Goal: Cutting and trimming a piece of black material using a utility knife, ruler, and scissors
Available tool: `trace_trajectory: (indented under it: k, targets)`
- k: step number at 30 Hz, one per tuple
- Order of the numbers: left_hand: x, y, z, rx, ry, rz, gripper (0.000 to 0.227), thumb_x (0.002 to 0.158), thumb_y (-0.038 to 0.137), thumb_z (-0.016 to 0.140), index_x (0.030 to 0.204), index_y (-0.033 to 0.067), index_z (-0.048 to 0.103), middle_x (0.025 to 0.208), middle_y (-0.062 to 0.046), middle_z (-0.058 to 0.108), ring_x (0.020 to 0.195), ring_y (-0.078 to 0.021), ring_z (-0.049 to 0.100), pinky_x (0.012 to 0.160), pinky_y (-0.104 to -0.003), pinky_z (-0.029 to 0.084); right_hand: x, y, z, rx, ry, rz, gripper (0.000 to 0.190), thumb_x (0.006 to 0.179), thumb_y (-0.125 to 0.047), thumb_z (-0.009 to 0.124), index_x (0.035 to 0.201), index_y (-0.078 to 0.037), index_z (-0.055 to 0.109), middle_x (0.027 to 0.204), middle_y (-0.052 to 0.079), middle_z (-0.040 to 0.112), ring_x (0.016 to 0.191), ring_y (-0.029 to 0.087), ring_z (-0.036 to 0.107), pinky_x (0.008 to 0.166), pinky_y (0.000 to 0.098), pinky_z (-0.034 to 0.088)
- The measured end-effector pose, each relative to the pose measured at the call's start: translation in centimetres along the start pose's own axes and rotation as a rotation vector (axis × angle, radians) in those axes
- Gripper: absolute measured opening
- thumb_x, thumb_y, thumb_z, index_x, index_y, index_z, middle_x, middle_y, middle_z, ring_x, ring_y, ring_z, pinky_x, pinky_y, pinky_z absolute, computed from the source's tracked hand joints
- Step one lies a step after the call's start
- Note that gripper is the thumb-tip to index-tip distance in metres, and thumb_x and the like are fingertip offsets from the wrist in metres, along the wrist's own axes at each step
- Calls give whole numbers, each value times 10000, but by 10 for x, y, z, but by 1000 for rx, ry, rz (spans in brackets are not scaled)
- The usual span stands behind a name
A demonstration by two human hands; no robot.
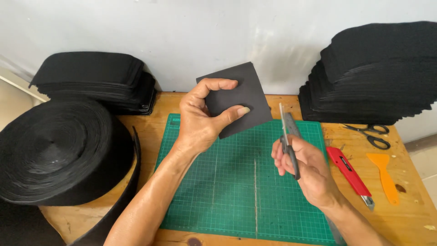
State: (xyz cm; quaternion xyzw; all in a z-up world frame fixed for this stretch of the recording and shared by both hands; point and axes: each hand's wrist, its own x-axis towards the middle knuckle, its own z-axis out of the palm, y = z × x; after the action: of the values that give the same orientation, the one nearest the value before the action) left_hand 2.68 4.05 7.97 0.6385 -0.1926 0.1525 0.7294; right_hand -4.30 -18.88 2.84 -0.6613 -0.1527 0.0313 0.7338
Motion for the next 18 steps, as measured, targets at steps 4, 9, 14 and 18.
trace_trajectory:
  k: [4, 9, 14, 18]
  targets:
    - [0, 4, -5, -19, 1, 17, 389, 772, -1, 863, 1099, 114, 687, 1072, -12, 709, 901, -66, 662, 773, -190, 590, 0, 12, -6, 13, -82, 36, 327, 934, -362, 639, 882, -40, 610, 858, 49, 564, 663, 139, 483, 564, 265, 380]
    - [-1, 4, -1, 50, -34, 42, 381, 774, 15, 867, 1098, 105, 687, 1124, -25, 717, 1061, -97, 666, 918, -204, 573, -5, 19, -12, 66, -123, -32, 275, 985, -301, 624, 859, -57, 623, 859, 63, 578, 642, 147, 464, 565, 268, 404]
    - [-5, -2, 5, 20, -59, 2, 389, 776, 7, 866, 1106, 116, 692, 1095, -5, 713, 974, -68, 656, 838, -191, 573, -5, 22, -14, 40, -136, -30, 275, 989, -308, 611, 879, -56, 618, 843, 42, 557, 621, 134, 436, 564, 267, 387]
    - [-6, -6, 6, 11, -70, -2, 395, 778, 2, 867, 1110, 125, 691, 1104, -3, 706, 980, -73, 657, 831, -196, 584, -4, 23, -15, 32, -138, -70, 214, 978, -146, 523, 767, -115, 533, 808, 35, 519, 632, 133, 419, 566, 253, 387]
